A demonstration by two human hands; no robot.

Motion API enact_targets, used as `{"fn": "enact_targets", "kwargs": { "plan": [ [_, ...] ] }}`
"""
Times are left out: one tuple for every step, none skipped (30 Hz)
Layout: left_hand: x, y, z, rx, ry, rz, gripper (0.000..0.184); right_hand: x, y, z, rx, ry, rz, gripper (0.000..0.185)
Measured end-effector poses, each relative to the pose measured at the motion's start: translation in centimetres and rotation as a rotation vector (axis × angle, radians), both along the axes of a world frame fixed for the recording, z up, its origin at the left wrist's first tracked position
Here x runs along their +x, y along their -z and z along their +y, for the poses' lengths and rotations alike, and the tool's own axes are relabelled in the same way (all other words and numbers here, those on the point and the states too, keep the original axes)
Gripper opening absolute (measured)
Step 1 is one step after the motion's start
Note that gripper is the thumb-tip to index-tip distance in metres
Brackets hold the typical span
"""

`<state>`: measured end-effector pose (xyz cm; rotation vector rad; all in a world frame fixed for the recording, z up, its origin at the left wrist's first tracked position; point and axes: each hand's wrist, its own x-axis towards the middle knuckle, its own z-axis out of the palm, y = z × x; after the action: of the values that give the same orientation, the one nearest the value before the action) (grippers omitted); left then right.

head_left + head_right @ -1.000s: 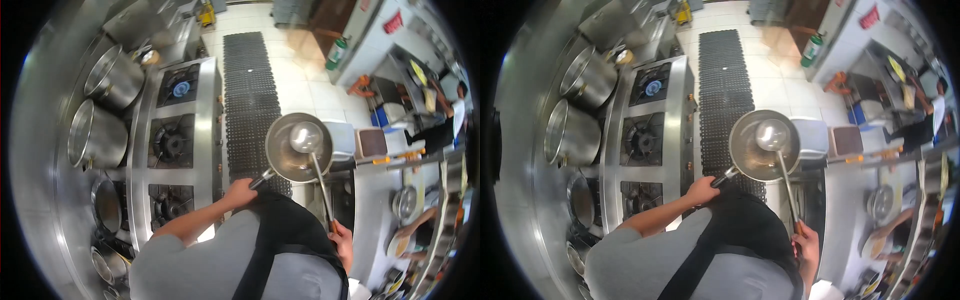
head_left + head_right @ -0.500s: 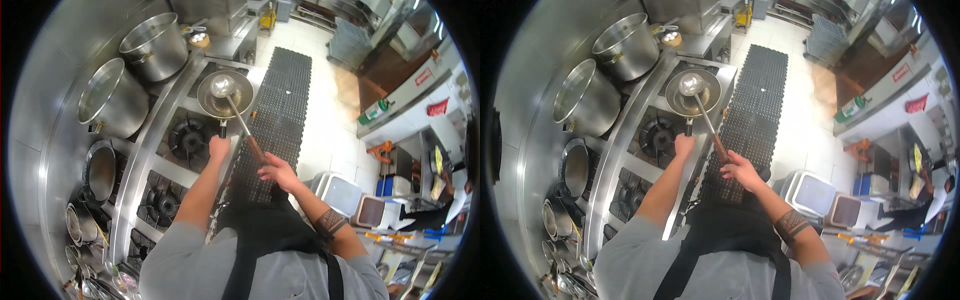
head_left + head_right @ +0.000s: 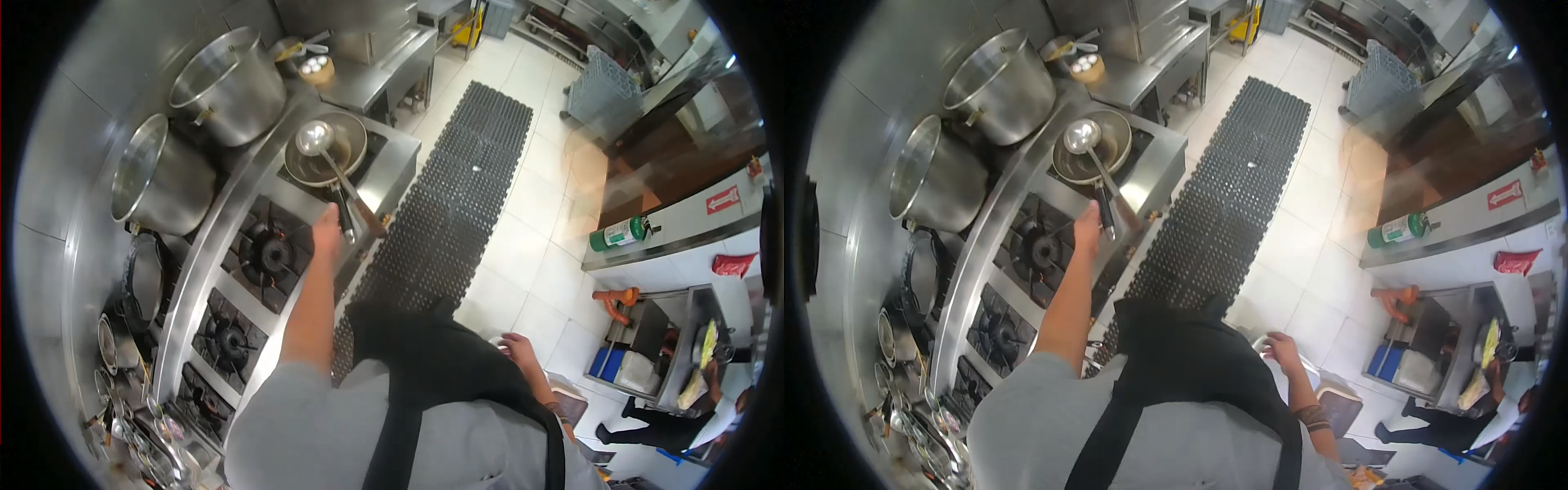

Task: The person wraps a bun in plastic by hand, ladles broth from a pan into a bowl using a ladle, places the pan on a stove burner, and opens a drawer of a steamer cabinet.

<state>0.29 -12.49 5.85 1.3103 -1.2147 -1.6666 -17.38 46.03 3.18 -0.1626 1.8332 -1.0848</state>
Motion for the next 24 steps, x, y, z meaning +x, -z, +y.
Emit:
{"fn": "enact_targets", "kwargs": {
  "plan": [
    [0.2, 0.2, 1.9, 0.051, -0.199, 0.092, 0.039, -2.0, 2.4, 4.3, 0.106, -0.322, 0.217, 0.034],
    [1.6, 2.1, 3.2, -0.130, -0.159, -0.209, 0.037, -3.9, 4.7, 8.5, 0.198, -0.616, 0.468, 0.028],
    [3.4, 4.9, 4.5, -0.310, -0.112, -0.506, 0.036, -5.5, 5.2, 10.4, 0.385, -1.005, 0.673, 0.025],
    [4.7, 8.0, 6.4, -0.295, 0.033, -0.574, 0.033, -6.0, 4.5, 11.0, 0.388, -1.011, 0.674, 0.025],
    [5.7, 10.3, 8.2, -0.277, 0.182, -0.640, 0.030, -6.2, 3.2, 11.6, 0.438, -0.893, 0.641, 0.024],
    [5.6, 10.5, 10.2, -0.060, 0.226, -0.573, 0.029, -6.8, 2.5, 11.7, 0.487, -0.773, 0.605, 0.024],
    [5.2, 10.5, 11.4, 0.159, 0.269, -0.504, 0.028, -7.5, 3.1, 11.5, 0.493, -0.776, 0.596, 0.024],
    [4.7, 13.0, 10.5, 0.171, 0.274, -0.514, 0.028, -7.9, 4.1, 11.3, 0.465, -0.443, 0.421, 0.026],
    [4.7, 18.1, 9.2, 0.298, 0.191, -0.477, 0.027, -8.8, 2.6, 9.7, 0.484, -0.291, 0.252, 0.028],
    [4.5, 21.1, 8.9, 0.413, 0.090, -0.420, 0.026, -9.6, 1.2, 8.3, 0.508, -0.126, 0.103, 0.030],
    [3.2, 20.7, 8.5, 0.530, 0.116, -0.479, 0.029, -11.4, 0.7, 6.9, 0.508, -0.079, 0.075, 0.030],
    [1.7, 19.3, 8.0, 0.654, 0.131, -0.524, 0.034, -13.4, 0.4, 5.7, 0.504, -0.074, 0.076, 0.030],
    [0.5, 17.0, 8.2, 0.712, 0.144, -0.217, 0.040, -15.9, -0.1, 4.4, 0.499, -0.113, 0.087, 0.029],
    [-0.5, 13.7, 8.0, 0.735, 0.139, 0.092, 0.047, -18.4, -0.5, 2.8, 0.492, -0.150, 0.093, 0.029],
    [-2.2, 9.4, 7.3, 0.766, 0.076, 0.296, 0.051, -20.8, -0.9, 1.1, 0.488, -0.185, 0.098, 0.029],
    [-4.1, 4.9, 6.5, 0.780, 0.018, 0.494, 0.055, -23.1, -1.2, -0.6, 0.483, -0.224, 0.100, 0.029],
    [-5.7, 0.8, 5.5, 0.773, -0.034, 0.500, 0.055, -25.2, -1.5, -2.6, 0.477, -0.259, 0.106, 0.029],
    [-7.3, -3.0, 4.2, 0.688, -0.095, 0.564, 0.048, -27.2, -1.6, -4.5, 0.471, -0.296, 0.108, 0.029],
    [-8.4, -4.6, 3.1, 0.603, -0.148, 0.622, 0.040, -28.9, -1.6, -6.3, 0.466, -0.330, 0.114, 0.029],
    [-8.7, -3.1, 2.3, 0.601, -0.183, 0.617, 0.040, -30.4, -1.5, -7.9, 0.462, -0.361, 0.118, 0.029],
    [-9.2, -1.0, 1.3, 0.575, -0.184, 0.321, 0.031, -32.0, -1.2, -9.4, 0.454, -0.393, 0.127, 0.029],
    [-9.7, 0.9, 0.7, 0.543, -0.177, 0.026, 0.025, -33.1, -1.0, -10.6, 0.447, -0.415, 0.135, 0.029],
    [-11.3, -1.6, 0.8, 0.502, -0.363, -0.041, 0.024, -34.4, -0.5, -12.2, 0.435, -0.444, 0.144, 0.029],
    [-11.1, -1.7, 0.9, 0.491, -0.384, -0.039, 0.024, -35.5, -0.2, -13.2, 0.421, -0.466, 0.153, 0.029]
  ]
}}
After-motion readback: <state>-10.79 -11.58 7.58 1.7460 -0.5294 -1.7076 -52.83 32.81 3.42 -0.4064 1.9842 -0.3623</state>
